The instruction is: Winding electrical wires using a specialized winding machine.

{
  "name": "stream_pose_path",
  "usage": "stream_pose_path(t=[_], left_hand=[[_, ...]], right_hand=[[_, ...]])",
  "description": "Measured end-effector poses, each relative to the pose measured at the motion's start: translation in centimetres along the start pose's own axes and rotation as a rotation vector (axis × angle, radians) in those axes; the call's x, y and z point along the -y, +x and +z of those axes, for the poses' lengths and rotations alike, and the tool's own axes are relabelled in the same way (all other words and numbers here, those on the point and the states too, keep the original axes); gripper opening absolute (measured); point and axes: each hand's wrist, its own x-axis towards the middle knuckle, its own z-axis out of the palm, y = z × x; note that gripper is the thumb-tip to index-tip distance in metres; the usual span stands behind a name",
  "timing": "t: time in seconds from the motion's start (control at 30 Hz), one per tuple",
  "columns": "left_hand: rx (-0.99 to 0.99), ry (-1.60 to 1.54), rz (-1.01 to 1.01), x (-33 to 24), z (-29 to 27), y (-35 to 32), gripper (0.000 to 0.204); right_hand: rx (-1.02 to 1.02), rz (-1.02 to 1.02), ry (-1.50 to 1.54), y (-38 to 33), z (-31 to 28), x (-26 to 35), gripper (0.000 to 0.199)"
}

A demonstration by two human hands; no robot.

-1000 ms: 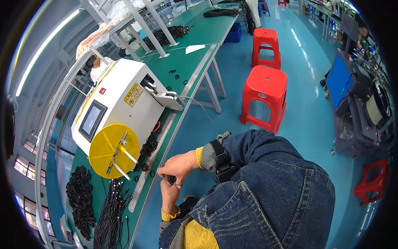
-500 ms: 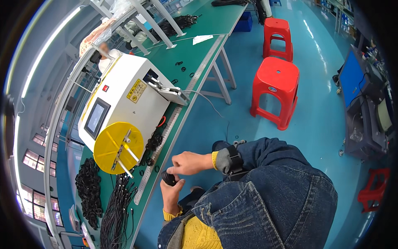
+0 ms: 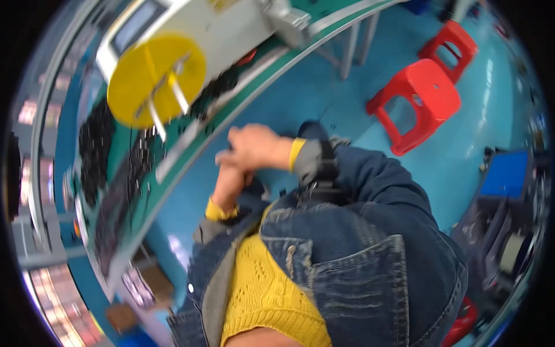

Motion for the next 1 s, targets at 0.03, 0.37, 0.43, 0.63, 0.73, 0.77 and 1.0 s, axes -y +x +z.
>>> stream_pose_path(t=[0.03,0.37,0.43,0.63,0.73,0.77,1.0], left_hand=[[0.141,-0.682,-0.398,-0.8,-0.8,-0.3,0.019],[-0.108,-1.661,-0.278,-1.0,-5.6,-5.3,0.063],[-0.08,-1.698,-0.325,0.1,-5.4,-6.3,0.062],[0.056,-1.435,-0.634,3.1,-8.6,-9.0,0.056],[-0.574,-1.123,0.066,-1.0,-23.7,-8.8,0.055],[-0.76,-1.279,0.028,-1.6,-29.4,-10.0,0.064],[-1.006,-0.373,0.289,-7.5,-31.3,-10.5,0.051]], right_hand=[[0.047,-0.034,0.122,1.0,0.4,-0.9,0.058],[0.314,0.175,0.66,1.8,2.3,-0.8,0.035],[0.411,0.158,0.551,1.5,3.0,-1.6,0.031],[0.799,-0.439,0.353,-0.1,0.0,0.8,0.022],[0.946,-0.712,0.646,0.7,-7.1,7.3,0.027],[0.901,-0.889,0.709,1.1,-8.8,8.9,0.027],[0.667,-1.245,0.884,2.3,-12.0,13.3,0.028]])
